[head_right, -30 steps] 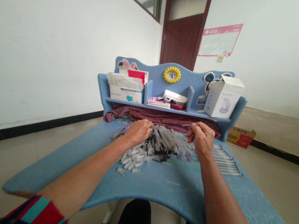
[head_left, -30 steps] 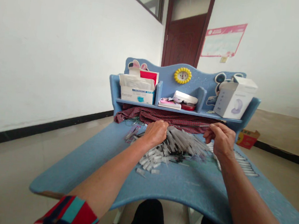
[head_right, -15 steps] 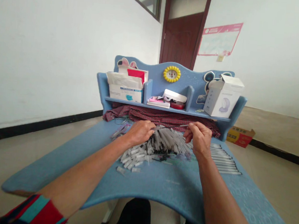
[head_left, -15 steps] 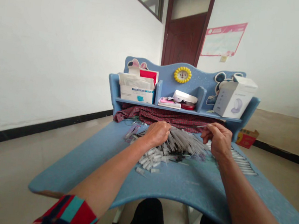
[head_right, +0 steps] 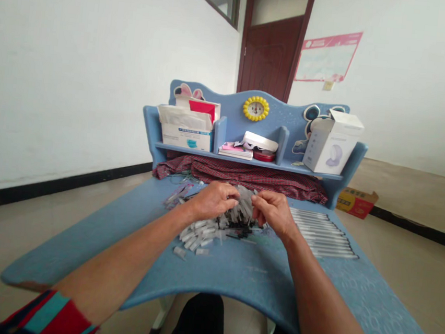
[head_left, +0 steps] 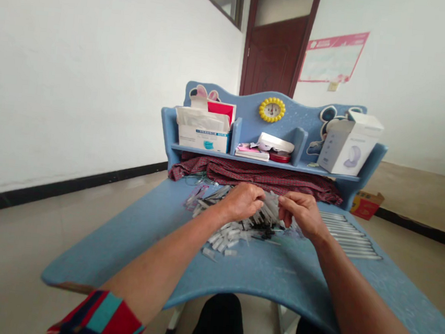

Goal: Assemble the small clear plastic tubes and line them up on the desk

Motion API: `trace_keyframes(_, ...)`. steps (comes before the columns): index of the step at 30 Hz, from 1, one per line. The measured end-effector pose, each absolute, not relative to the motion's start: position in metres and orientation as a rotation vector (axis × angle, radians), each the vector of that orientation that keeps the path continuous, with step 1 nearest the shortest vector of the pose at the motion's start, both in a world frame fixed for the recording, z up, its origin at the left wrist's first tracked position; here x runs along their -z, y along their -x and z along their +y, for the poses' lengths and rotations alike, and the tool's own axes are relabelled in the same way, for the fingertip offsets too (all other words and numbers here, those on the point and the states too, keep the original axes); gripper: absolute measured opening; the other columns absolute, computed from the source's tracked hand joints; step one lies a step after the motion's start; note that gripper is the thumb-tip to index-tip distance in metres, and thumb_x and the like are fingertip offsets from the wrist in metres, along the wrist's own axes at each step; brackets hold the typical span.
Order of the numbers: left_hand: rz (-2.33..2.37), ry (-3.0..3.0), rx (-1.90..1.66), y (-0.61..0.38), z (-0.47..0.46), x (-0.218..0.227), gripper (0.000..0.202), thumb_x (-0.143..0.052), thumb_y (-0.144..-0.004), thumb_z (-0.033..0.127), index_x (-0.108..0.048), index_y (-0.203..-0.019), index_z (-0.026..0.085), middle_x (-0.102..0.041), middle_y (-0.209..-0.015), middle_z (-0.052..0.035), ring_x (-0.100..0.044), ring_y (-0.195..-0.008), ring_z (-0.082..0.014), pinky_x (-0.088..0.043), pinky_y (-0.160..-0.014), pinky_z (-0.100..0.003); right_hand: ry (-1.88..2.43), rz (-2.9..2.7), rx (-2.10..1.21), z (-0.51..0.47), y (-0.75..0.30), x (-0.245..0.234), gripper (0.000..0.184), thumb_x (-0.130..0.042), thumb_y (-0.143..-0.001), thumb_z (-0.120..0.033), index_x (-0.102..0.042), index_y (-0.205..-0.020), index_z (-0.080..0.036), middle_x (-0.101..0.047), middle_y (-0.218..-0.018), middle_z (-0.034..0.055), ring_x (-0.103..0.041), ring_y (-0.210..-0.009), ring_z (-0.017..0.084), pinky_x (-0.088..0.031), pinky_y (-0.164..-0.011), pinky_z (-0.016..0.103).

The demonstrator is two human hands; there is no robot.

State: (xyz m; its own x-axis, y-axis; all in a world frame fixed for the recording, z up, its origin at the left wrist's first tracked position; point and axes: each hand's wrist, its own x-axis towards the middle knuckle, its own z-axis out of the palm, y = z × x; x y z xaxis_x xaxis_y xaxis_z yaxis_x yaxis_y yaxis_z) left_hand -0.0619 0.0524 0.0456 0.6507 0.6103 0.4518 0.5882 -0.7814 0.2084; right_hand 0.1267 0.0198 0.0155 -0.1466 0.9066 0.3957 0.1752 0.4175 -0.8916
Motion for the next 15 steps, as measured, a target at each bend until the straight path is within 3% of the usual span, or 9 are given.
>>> trace_keyframes(4, 1.048, -2.576, -0.925, 0.059, 0.048, -0.051, 0.014, -0.056, -0.073, 0.019, -0.069, -0.076, 0.013, -0.066, -0.067, -0.0006, -0.059, -0.063, -0.0123, -0.041, -0.057, -0.019, 1.056, -1.731, -0.949, 0.018, -0.125, -0.015, 0.035, -0.061, -0.074, -0.043, -0.054, -0.055, -0.014, -0.056, -0.044, -0.0013, -0.045, -0.031, 0.006, -0.033, -0.033, 0.017)
trace_keyframes(9, 1.003, -2.246, -0.996, 0.06, 0.046, -0.054, 0.018, -0.054, -0.074, 0.019, -0.068, -0.082, 0.011, -0.061, -0.058, 0.0019, -0.052, -0.045, -0.008, -0.038, -0.044, -0.017, 1.218, -2.002, -1.05, 0.021, -0.127, -0.008, 0.009, -0.059, -0.07, -0.026, -0.062, -0.068, -0.018, -0.052, -0.041, -0.0064, -0.04, -0.027, 0.006, -0.029, -0.029, 0.015)
trace_keyframes(15, 1.015, -2.26, -0.973, 0.059, 0.048, -0.051, 0.017, -0.056, -0.073, 0.019, -0.069, -0.082, 0.012, -0.063, -0.06, 0.0019, -0.051, -0.045, -0.0074, -0.039, -0.046, -0.017, 1.234, -2.383, -0.653, 0.022, -0.119, -0.001, 0.018, -0.053, -0.068, -0.013, -0.068, -0.068, -0.023, -0.052, -0.044, -0.0057, -0.045, -0.034, 0.007, -0.031, -0.036, 0.018)
